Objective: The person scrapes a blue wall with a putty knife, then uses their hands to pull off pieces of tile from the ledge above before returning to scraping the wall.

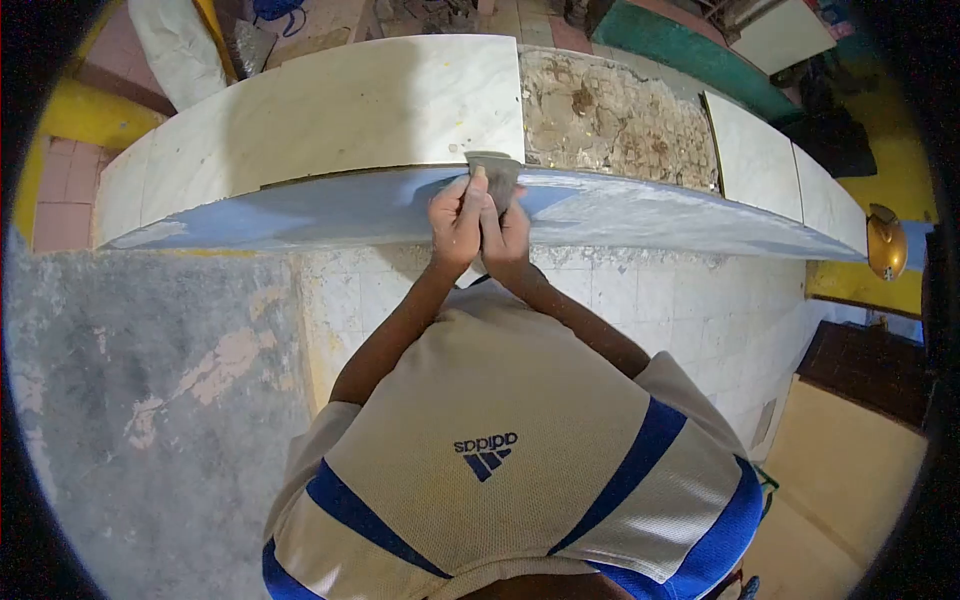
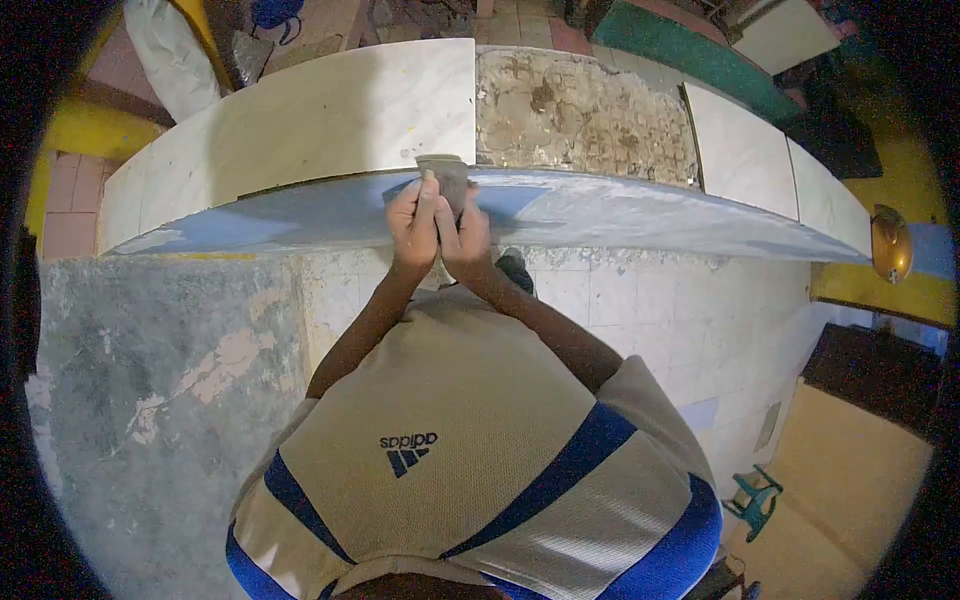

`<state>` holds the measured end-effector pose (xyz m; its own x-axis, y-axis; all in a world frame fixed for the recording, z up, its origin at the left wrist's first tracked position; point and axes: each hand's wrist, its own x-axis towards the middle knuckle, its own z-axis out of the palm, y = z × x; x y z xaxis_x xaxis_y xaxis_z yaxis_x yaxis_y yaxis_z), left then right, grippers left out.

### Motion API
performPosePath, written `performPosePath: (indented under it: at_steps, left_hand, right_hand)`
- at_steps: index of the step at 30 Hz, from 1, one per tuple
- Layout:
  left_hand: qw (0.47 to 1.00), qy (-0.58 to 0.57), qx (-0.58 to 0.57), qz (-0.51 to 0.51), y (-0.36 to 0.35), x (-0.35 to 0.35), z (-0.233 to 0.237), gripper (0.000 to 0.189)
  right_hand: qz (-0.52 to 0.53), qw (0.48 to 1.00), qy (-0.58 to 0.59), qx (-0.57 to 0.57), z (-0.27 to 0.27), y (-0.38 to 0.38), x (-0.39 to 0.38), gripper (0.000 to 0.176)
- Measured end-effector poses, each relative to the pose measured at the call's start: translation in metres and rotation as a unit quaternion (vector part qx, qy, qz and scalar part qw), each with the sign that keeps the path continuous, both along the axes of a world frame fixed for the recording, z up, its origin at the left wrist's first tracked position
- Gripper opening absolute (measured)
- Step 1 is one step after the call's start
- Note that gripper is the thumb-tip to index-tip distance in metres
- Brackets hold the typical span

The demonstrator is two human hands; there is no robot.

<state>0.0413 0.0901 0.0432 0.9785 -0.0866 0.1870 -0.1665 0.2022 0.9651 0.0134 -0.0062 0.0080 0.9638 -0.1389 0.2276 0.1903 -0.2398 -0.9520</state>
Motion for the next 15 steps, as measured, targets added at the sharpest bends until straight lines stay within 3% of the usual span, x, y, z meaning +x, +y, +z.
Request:
performPosePath:
  at_steps: [4, 5, 8, 9, 12, 15]
  left_hand:
    - [0.998, 0.042, -0.042, 0.000, 0.000, -0.007, 0.001, 0.025]
    - [0.997, 0.059, -0.056, -0.007, -0.003, -0.012, -0.003, 0.024]
    - [0.997, 0.070, -0.036, -0.022, -0.008, -0.012, -0.039, 0.023]
    - [0.996, 0.082, -0.019, -0.038, -0.006, -0.011, -0.047, 0.024]
    - [0.990, 0.120, 0.029, -0.069, -0.006, -0.012, -0.061, 0.029]
    - [0.989, 0.121, 0.023, -0.082, -0.012, -0.015, -0.067, 0.031]
  right_hand:
    - [0.001, 0.996, -0.087, -0.029, -0.009, 0.005, -0.005, 0.027]
    - [0.011, 0.998, -0.011, 0.054, -0.004, 0.006, -0.014, 0.029]
    - [0.031, 0.986, 0.145, 0.071, -0.037, -0.010, -0.028, 0.024]
    - [0.019, 0.960, 0.242, 0.138, -0.022, -0.008, -0.029, 0.024]
    - [-0.054, 0.993, 0.096, 0.042, -0.044, -0.005, -0.030, 0.034]
    - [-0.079, 0.992, 0.073, 0.065, -0.051, -0.007, -0.034, 0.035]
